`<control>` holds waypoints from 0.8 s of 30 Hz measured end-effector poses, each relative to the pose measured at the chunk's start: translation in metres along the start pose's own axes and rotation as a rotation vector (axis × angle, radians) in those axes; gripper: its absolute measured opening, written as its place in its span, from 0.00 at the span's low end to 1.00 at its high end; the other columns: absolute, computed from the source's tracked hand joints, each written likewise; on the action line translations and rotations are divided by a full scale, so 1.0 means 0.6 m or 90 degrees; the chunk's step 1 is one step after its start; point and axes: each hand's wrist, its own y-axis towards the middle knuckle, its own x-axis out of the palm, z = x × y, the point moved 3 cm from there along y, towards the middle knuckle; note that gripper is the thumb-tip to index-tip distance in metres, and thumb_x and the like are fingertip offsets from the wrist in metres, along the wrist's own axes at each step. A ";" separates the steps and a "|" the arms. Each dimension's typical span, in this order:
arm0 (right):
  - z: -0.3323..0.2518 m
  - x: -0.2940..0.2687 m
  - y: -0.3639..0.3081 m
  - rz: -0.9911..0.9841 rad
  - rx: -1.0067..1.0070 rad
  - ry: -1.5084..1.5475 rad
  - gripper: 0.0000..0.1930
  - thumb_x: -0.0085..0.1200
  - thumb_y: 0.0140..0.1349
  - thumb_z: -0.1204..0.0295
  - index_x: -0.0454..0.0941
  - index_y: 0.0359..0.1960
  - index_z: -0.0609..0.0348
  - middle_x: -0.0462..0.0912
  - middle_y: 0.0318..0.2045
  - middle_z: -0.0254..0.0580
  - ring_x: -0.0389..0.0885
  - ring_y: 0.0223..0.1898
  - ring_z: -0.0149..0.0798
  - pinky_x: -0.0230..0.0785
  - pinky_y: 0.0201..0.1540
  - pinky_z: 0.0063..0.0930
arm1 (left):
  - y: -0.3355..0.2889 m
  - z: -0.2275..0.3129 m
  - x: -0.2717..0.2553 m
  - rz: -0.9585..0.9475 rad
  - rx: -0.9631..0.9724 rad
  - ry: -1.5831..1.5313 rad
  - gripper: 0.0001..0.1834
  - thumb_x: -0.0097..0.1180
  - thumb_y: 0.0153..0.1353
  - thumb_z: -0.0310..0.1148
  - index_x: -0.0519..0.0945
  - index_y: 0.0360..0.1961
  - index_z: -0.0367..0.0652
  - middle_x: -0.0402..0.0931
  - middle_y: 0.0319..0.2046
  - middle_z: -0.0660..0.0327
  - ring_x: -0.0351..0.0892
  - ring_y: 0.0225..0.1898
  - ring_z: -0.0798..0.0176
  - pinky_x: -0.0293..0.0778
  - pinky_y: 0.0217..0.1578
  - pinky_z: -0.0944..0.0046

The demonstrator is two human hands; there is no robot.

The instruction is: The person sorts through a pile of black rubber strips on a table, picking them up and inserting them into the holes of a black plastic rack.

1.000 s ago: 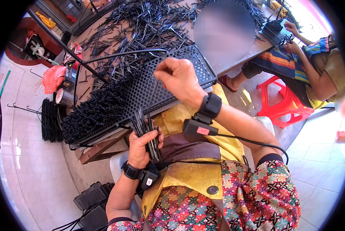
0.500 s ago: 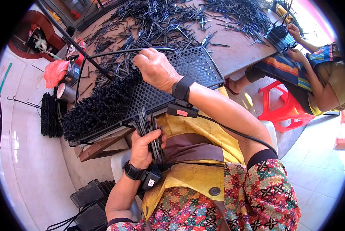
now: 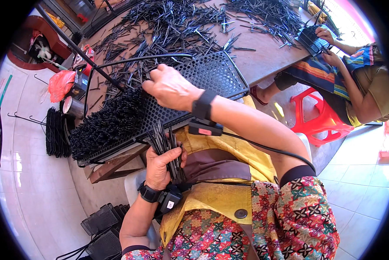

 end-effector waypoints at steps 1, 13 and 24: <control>-0.003 -0.012 -0.011 0.036 0.047 0.056 0.10 0.58 0.47 0.72 0.77 0.31 0.61 0.73 0.25 0.43 0.72 0.31 0.43 0.68 0.33 0.35 | 0.001 0.001 0.001 0.006 0.017 -0.001 0.10 0.58 0.51 0.20 0.73 0.36 0.35 0.76 0.26 0.57 0.77 0.24 0.64 0.72 0.21 0.69; -0.017 -0.052 -0.090 -0.145 0.501 0.530 0.05 0.55 0.49 0.78 0.79 0.27 0.67 0.80 0.19 0.36 0.75 0.21 0.24 0.68 0.25 0.20 | 0.005 -0.006 0.002 0.016 0.044 0.057 0.16 0.57 0.52 0.18 0.72 0.42 0.35 0.76 0.28 0.58 0.77 0.25 0.66 0.73 0.21 0.69; 0.059 -0.068 -0.032 0.332 0.250 0.207 0.02 0.54 0.49 0.79 0.75 0.25 0.64 0.77 0.21 0.45 0.78 0.24 0.45 0.70 0.28 0.30 | 0.012 -0.013 -0.008 0.020 0.003 -0.002 0.14 0.56 0.52 0.19 0.71 0.40 0.37 0.74 0.27 0.55 0.77 0.26 0.59 0.73 0.20 0.66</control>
